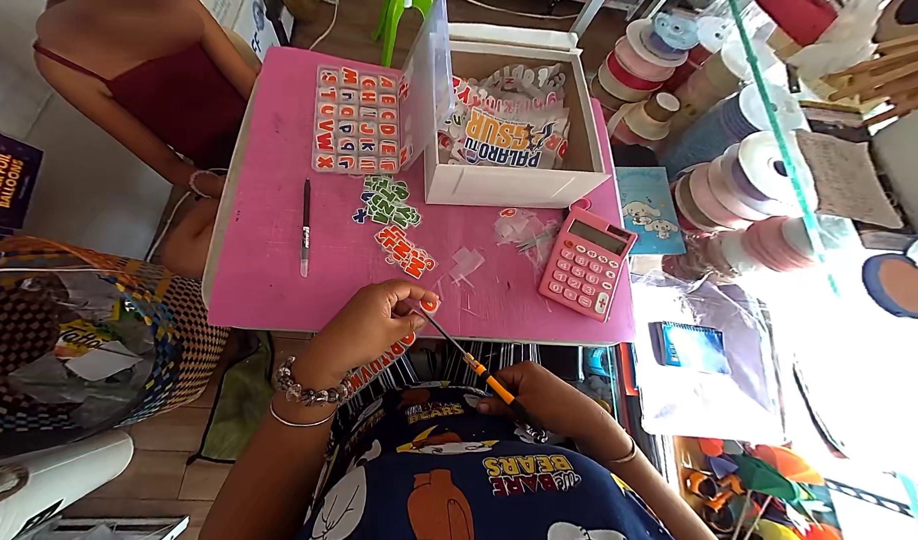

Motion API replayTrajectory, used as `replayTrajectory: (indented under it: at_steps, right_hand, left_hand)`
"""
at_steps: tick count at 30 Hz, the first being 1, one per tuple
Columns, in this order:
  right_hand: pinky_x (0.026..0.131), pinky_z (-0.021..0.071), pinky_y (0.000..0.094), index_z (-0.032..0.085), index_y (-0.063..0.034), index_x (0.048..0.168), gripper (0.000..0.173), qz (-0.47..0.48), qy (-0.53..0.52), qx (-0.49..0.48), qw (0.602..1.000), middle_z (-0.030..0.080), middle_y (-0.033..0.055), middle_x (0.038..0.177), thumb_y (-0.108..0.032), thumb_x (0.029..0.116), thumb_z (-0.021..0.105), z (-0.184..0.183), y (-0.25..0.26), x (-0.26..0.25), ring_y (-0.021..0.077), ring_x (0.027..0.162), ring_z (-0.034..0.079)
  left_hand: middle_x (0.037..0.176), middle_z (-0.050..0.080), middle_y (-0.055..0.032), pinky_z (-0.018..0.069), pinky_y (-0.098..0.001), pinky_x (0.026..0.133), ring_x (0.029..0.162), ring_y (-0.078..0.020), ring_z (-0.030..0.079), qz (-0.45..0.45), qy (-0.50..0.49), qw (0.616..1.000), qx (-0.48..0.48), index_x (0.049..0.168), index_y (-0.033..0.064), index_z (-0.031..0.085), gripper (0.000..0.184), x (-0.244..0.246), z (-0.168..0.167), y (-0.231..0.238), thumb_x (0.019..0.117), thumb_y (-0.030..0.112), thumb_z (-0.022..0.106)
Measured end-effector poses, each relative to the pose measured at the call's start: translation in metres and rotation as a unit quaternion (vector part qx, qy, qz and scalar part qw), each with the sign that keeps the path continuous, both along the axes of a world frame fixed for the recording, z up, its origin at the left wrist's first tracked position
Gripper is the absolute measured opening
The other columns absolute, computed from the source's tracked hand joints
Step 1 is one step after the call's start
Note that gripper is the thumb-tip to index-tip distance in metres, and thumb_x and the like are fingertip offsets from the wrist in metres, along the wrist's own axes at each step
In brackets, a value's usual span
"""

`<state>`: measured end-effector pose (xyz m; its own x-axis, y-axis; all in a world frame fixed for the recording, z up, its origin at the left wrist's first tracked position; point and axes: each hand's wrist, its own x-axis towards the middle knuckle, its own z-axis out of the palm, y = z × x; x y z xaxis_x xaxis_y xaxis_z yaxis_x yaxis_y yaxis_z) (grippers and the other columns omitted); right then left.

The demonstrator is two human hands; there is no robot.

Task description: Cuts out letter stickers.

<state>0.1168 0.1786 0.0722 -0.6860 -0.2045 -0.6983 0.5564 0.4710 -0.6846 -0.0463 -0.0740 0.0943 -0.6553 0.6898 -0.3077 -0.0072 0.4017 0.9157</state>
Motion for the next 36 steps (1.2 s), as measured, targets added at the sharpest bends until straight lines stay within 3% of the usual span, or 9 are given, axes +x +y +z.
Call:
replayTrajectory:
  at_steps: [6,12,17,20,22,25,28,32,36]
  right_hand:
    - [0.049,0.0408,0.0206,0.063,-0.0117,0.075,0.04,-0.015,-0.02,0.0,1.0,0.053,-0.0071,0.057,-0.047,0.0903,0.076,-0.002,0.0,0.006,0.0013,0.049,0.049]
    - [0.051,0.0411,0.0208,0.064,-0.0111,0.078,0.039,-0.017,-0.026,0.011,0.999,0.053,-0.0068,0.059,-0.046,0.0905,0.077,0.0,0.0,0.008,0.0015,0.05,0.049]
    - [0.052,0.0439,0.0193,0.062,-0.0111,0.083,0.032,-0.115,0.054,-0.032,0.991,0.055,-0.0075,0.062,-0.038,0.0891,0.078,-0.001,-0.009,0.009,0.0009,0.053,0.052]
    - [0.064,0.052,0.0165,0.065,-0.0083,0.096,0.023,-0.189,0.199,-0.146,0.95,0.073,-0.0065,0.086,-0.023,0.0866,0.081,-0.002,-0.026,0.001,-0.0016,0.07,0.064]
    - [0.07,0.0534,0.017,0.065,-0.0072,0.099,0.02,-0.211,0.283,-0.189,0.916,0.075,-0.0042,0.096,-0.015,0.0867,0.079,-0.002,-0.04,-0.009,-0.0014,0.078,0.065]
    - [0.064,0.0512,0.0161,0.063,-0.0099,0.092,0.016,-0.279,0.343,-0.206,0.873,0.066,-0.0091,0.079,-0.005,0.0858,0.077,-0.004,-0.058,-0.023,-0.0023,0.068,0.06]
    - [0.064,0.0539,0.0197,0.062,-0.0092,0.091,0.016,-0.337,0.32,-0.227,0.856,0.066,-0.006,0.075,-0.001,0.0855,0.075,-0.003,-0.061,-0.031,0.0017,0.067,0.062]
    - [0.066,0.0569,0.0232,0.063,-0.0074,0.093,0.009,-0.29,0.259,-0.233,0.891,0.071,-0.0016,0.08,-0.013,0.0935,0.07,0.0,-0.046,-0.028,0.0066,0.07,0.067]
    - [0.067,0.0529,0.0204,0.062,-0.0115,0.096,0.038,-0.105,0.145,-0.165,0.97,0.063,-0.0097,0.078,-0.05,0.0943,0.067,0.001,-0.008,-0.011,0.0006,0.07,0.061]
  left_hand:
    - [0.123,0.066,-0.0122,0.0572,-0.0379,0.086,0.099,-0.02,0.067,0.06,0.221,0.97,-0.079,0.121,0.0042,0.07,0.025,-0.018,-0.006,0.01,0.0975,-0.001,0.063]
    - [0.136,0.056,-0.0174,0.0574,-0.0408,0.09,0.107,-0.025,0.066,0.107,0.298,0.943,-0.098,0.111,-0.0001,0.068,0.019,-0.019,-0.018,0.013,0.0924,-0.004,0.069]
    - [0.112,0.063,-0.0124,0.0606,-0.0366,0.077,0.086,-0.0185,0.069,0.132,0.181,0.973,-0.057,0.113,0.0025,0.063,0.024,-0.004,-0.001,0.008,0.0919,0.005,0.074]
    - [0.096,0.069,-0.0019,0.0584,-0.0233,0.075,0.084,-0.0059,0.068,0.055,0.051,0.995,0.059,0.11,0.0052,0.064,0.022,0.02,0.007,0.014,0.0919,0.013,0.075]
    - [0.095,0.068,0.0009,0.0561,-0.0194,0.076,0.084,-0.0025,0.066,0.021,0.006,0.994,0.109,0.109,0.0042,0.065,0.023,0.033,0.007,0.02,0.0913,0.015,0.075]
    - [0.095,0.067,0.0025,0.055,-0.0177,0.075,0.085,-0.0021,0.065,0.04,-0.019,0.987,0.157,0.11,0.0044,0.064,0.025,0.041,-0.001,0.025,0.0915,0.018,0.075]
    - [0.111,0.064,-0.0019,0.0586,-0.0214,0.078,0.093,-0.0078,0.067,0.033,-0.046,0.98,0.191,0.131,0.0025,0.055,0.048,0.043,-0.009,0.018,0.0918,0.021,0.076]
    - [0.114,0.064,-0.0026,0.0592,-0.0216,0.079,0.091,-0.0065,0.067,0.046,-0.048,0.978,0.196,0.126,0.0034,0.055,0.036,0.043,-0.01,0.008,0.0945,0.009,0.07]
    - [0.103,0.071,-0.0005,0.0582,-0.0203,0.077,0.087,-0.0052,0.068,0.076,-0.002,0.981,0.177,0.119,0.0057,0.067,0.022,0.029,-0.005,-0.004,0.0977,0.012,0.065]
